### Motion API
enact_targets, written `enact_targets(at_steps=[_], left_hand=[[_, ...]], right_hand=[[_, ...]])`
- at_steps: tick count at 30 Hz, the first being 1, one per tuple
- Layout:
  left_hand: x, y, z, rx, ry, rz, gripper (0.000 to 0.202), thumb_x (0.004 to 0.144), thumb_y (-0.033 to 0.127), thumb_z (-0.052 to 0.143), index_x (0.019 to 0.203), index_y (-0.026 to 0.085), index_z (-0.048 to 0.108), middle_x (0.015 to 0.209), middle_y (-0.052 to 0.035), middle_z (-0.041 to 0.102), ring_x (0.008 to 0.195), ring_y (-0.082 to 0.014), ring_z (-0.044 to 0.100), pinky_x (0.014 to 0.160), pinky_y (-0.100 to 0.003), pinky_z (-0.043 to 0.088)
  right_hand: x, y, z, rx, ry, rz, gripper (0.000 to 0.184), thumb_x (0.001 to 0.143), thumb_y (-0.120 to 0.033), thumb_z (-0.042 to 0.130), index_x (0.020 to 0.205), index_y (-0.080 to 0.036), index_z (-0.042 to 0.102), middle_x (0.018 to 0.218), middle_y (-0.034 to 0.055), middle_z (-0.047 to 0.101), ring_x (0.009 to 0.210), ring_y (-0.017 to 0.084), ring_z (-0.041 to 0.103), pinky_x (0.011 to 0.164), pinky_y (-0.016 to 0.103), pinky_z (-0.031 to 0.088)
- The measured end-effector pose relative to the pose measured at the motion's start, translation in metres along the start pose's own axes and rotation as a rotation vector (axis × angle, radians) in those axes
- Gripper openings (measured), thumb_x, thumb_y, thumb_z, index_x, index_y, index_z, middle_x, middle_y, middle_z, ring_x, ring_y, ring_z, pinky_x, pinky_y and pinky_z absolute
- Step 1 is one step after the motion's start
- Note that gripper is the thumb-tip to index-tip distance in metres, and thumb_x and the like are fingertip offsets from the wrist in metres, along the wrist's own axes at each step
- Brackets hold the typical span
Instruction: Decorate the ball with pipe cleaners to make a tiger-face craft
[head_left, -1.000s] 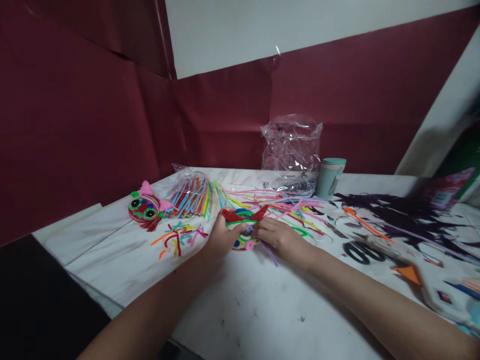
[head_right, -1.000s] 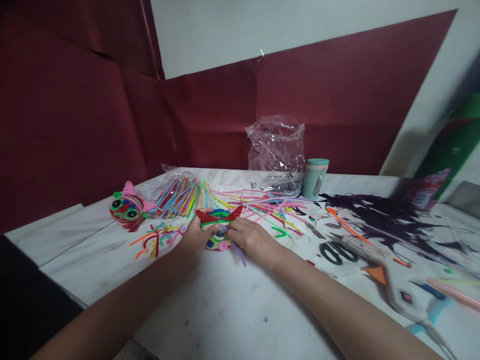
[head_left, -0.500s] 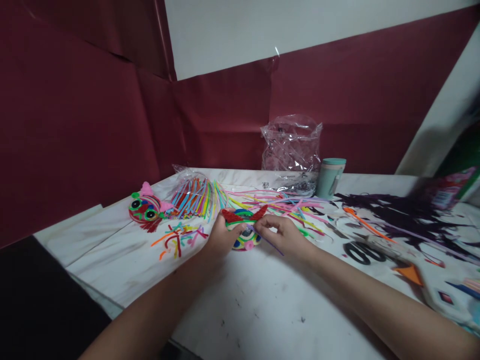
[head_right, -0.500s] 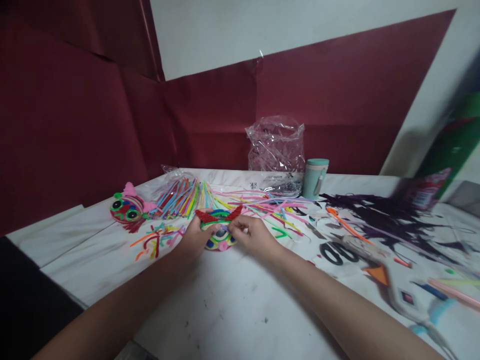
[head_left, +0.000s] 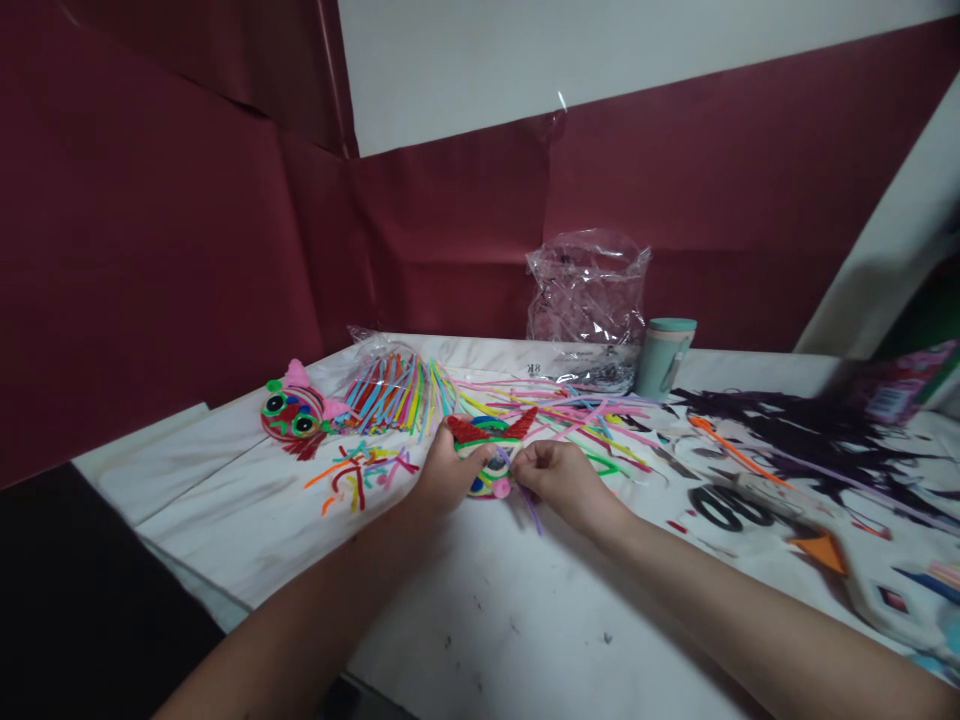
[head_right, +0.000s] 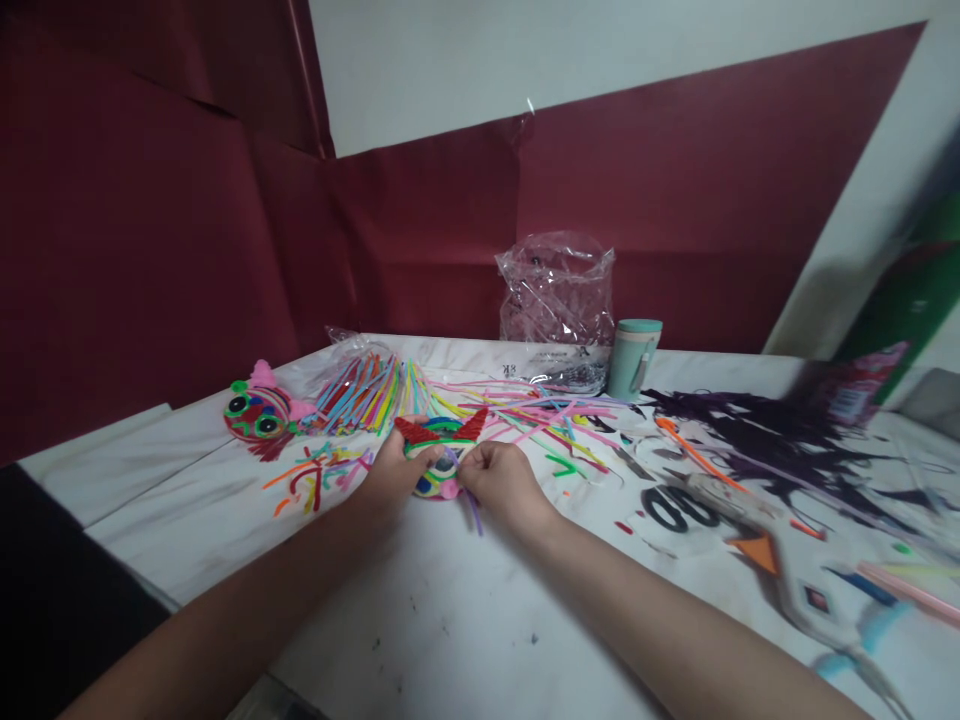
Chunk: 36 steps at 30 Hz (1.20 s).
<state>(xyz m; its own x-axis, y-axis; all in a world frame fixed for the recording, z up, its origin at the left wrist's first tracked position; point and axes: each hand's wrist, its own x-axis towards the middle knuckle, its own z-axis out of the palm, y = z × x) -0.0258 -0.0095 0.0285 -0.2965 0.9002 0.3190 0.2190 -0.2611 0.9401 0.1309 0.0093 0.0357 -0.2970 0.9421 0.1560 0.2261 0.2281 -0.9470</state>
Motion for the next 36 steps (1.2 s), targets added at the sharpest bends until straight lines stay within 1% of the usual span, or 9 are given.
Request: enact_targets(at_steps=[6,11,15,18,22,27,30,33,36], left_hand=[[0.0,-0.002,0.001,-0.031,0.032,-0.006,0.044,0.062,0.017,0.071,0.103,0.02,0.055,0.097,-0.0028,0.067,0.098,-0.0203,0.063,0.088,-0.032,0.047],[0.0,-0.007,0.003,-0.006,0.038,0.015,0.046,0.064,0.021,0.071,0.107,0.019,0.055,0.099,-0.0043,0.066,0.104,-0.0218,0.061,0.093,-0.034,0.046],[-0.002,-0.006,0.004,0.048,0.062,0.019,0.047,0.063,0.021,0.072,0.107,0.02,0.055,0.102,-0.0053,0.065,0.107,-0.0233,0.059,0.095,-0.035,0.045],[-0.004,-0.005,0.004,0.051,0.04,0.028,0.048,0.064,0.023,0.071,0.109,0.019,0.053,0.104,-0.0061,0.063,0.111,-0.024,0.057,0.096,-0.036,0.043],[-0.004,-0.005,0.003,0.07,0.021,0.058,0.046,0.065,0.023,0.069,0.108,0.018,0.053,0.108,-0.0072,0.061,0.11,-0.0237,0.055,0.097,-0.036,0.041],[-0.002,-0.006,0.0,0.001,0.03,0.078,0.037,0.07,0.03,0.067,0.103,0.019,0.056,0.103,-0.0048,0.061,0.105,-0.0212,0.057,0.094,-0.032,0.041],[-0.002,-0.007,-0.001,-0.014,0.043,0.076,0.033,0.072,0.032,0.066,0.102,0.019,0.057,0.099,-0.0043,0.062,0.103,-0.0209,0.057,0.092,-0.031,0.042],[-0.001,-0.006,-0.002,0.009,0.019,0.066,0.034,0.074,0.034,0.063,0.104,0.018,0.056,0.096,-0.0046,0.062,0.102,-0.0216,0.058,0.091,-0.032,0.042],[-0.001,-0.006,-0.001,0.042,0.013,0.086,0.035,0.076,0.035,0.061,0.105,0.017,0.055,0.099,-0.006,0.062,0.103,-0.0222,0.057,0.091,-0.033,0.042]], right_hand=[[0.0,0.003,0.002,0.085,-0.044,0.08,0.02,0.062,-0.024,0.058,0.044,-0.02,0.051,0.035,-0.0064,0.045,0.035,0.007,0.037,0.037,0.019,0.03],[-0.004,0.0,0.004,0.198,-0.064,0.137,0.029,0.064,-0.026,0.06,0.039,-0.02,0.048,0.033,-0.006,0.046,0.032,0.006,0.037,0.034,0.018,0.03],[-0.007,-0.007,0.006,0.244,-0.078,0.259,0.028,0.069,-0.023,0.057,0.042,-0.018,0.056,0.035,-0.0036,0.052,0.031,0.005,0.04,0.033,0.016,0.035],[-0.007,-0.008,0.006,0.254,-0.097,0.305,0.026,0.071,-0.02,0.054,0.046,-0.016,0.061,0.037,-0.0028,0.055,0.03,0.005,0.04,0.033,0.016,0.037],[-0.005,-0.006,0.005,0.286,-0.106,0.324,0.026,0.071,-0.017,0.053,0.045,-0.017,0.057,0.034,-0.0051,0.052,0.029,0.005,0.04,0.033,0.015,0.037],[-0.005,-0.006,0.004,0.309,-0.132,0.336,0.024,0.069,-0.015,0.054,0.045,-0.017,0.055,0.035,-0.0055,0.052,0.029,0.004,0.041,0.033,0.014,0.036],[-0.005,-0.008,0.004,0.301,-0.139,0.336,0.023,0.068,-0.016,0.055,0.045,-0.017,0.055,0.034,-0.0058,0.051,0.028,0.004,0.04,0.032,0.015,0.035],[-0.004,-0.008,0.004,0.28,-0.139,0.322,0.022,0.067,-0.017,0.056,0.045,-0.018,0.053,0.034,-0.0058,0.05,0.028,0.005,0.041,0.032,0.016,0.035],[-0.003,-0.006,0.004,0.25,-0.134,0.278,0.022,0.066,-0.019,0.057,0.045,-0.019,0.052,0.033,-0.0056,0.049,0.029,0.006,0.04,0.033,0.017,0.034]])
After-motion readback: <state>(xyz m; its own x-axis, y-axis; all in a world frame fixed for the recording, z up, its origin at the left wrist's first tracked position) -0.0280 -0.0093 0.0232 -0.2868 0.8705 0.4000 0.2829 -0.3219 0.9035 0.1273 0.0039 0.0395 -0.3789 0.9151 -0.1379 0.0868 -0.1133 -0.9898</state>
